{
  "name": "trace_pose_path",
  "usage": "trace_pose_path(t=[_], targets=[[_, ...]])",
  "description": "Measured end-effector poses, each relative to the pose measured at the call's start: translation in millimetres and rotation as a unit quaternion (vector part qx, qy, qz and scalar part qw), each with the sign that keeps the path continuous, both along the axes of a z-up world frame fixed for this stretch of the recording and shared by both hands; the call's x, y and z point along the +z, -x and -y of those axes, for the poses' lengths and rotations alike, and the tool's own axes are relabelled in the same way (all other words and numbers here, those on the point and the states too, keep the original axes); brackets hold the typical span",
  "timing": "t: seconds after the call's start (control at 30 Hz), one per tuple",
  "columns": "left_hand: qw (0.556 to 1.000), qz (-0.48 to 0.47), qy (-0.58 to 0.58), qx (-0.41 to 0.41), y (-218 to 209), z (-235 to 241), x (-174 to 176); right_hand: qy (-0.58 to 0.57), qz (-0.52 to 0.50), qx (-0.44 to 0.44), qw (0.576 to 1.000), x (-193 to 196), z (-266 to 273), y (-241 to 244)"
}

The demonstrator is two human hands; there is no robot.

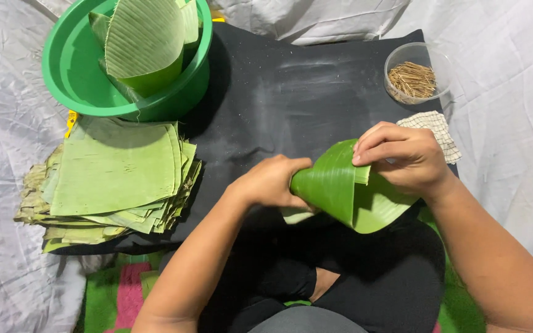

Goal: Cleaning banana leaves with a cloth and folding them into cone shapes.

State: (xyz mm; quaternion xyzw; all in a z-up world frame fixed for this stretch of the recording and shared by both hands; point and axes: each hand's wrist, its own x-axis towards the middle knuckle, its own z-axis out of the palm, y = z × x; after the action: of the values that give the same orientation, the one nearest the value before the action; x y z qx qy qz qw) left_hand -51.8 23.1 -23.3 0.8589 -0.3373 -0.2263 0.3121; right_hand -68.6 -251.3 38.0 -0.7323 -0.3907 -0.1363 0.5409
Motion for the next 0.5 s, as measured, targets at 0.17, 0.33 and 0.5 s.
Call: trace_pose_path(t=[0.17,0.33,0.5], targets=[[0.962,-0.208,0.167,-0.059,12,-5,-47,0.066,0.003,0.016,0.998,17,5,-5],[0.895,-0.285,0.319,-0.128,31,-3,-33,0.097,-0.032,0.01,0.995,11,18,-22],[0.932,-0.262,0.243,-0.062,61,3,-29,0.124,-0.078,0.037,0.989,13,20,-28]])
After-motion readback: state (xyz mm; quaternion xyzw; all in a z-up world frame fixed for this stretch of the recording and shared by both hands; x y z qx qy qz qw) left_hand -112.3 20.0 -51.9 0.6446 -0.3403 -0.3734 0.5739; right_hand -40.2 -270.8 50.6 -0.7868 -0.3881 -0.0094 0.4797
